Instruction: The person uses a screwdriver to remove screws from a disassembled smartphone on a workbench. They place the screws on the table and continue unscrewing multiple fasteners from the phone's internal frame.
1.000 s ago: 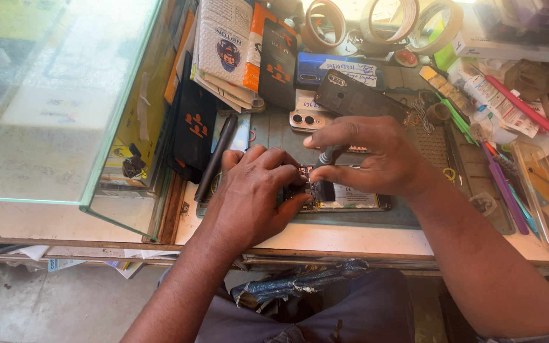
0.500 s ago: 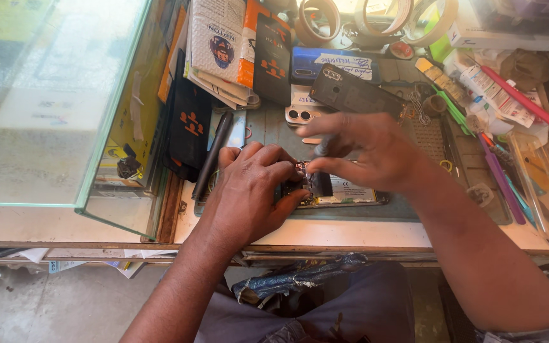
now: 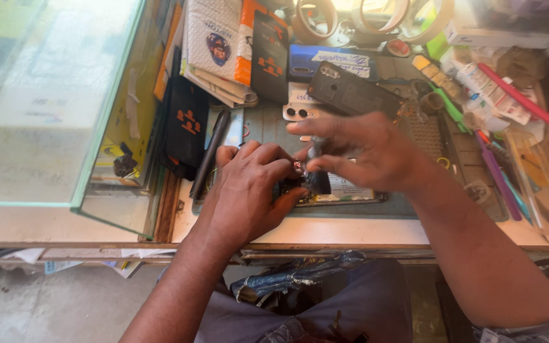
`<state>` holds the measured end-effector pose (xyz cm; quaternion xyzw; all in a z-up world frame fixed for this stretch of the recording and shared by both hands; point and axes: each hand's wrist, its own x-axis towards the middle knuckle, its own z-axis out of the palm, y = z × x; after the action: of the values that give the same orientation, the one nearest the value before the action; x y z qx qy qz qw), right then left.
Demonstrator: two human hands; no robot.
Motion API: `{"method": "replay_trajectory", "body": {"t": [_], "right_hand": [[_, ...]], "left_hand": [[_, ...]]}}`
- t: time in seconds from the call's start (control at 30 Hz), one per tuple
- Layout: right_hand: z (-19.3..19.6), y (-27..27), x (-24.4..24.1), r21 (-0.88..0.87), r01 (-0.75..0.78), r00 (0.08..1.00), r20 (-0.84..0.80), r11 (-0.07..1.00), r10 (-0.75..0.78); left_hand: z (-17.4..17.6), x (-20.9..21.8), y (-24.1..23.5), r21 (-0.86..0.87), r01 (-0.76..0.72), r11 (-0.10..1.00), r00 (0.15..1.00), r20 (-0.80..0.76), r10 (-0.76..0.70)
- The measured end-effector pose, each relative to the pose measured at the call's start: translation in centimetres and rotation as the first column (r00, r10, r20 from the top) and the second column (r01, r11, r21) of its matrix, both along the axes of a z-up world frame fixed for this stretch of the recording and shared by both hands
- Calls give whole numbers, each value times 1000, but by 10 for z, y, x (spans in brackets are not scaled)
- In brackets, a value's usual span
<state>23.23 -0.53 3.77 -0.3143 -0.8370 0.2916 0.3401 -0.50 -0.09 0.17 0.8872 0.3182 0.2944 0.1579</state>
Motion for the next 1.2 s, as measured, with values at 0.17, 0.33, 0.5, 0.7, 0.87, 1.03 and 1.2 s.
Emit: {"method": "replay_trajectory", "body": {"t": [0.17, 0.33, 0.5, 0.7, 0.87, 1.03, 1.2], "right_hand": [[4, -4, 8, 37, 53, 997, 53, 998, -55], [1, -3, 5, 103, 195, 971, 119, 975, -206], [5, -2, 12, 54, 3, 998, 66, 999, -7], [5, -5, 14, 81, -68, 998, 21, 994, 67], [1, -1, 9, 133, 80, 990, 103, 988, -95], [-4, 1, 11, -62, 110, 988, 114, 992, -102], [-11, 7, 9, 240, 1, 919, 383, 971, -95]], "left_hand": [[1, 1, -1, 5, -7, 1000, 1000, 3, 7], [1, 1, -2, -1, -11, 1000, 1000, -5, 11], [3, 3, -2, 3, -22, 1000, 1000, -7, 22], [3, 4, -1, -32, -48, 998, 997, -70, 46], [3, 3, -4, -28, -34, 999, 999, -32, 33], [1, 3, -3, 8, -25, 1000, 1000, -11, 25], [-1, 2, -3, 24, -38, 999, 999, -33, 38]]}}
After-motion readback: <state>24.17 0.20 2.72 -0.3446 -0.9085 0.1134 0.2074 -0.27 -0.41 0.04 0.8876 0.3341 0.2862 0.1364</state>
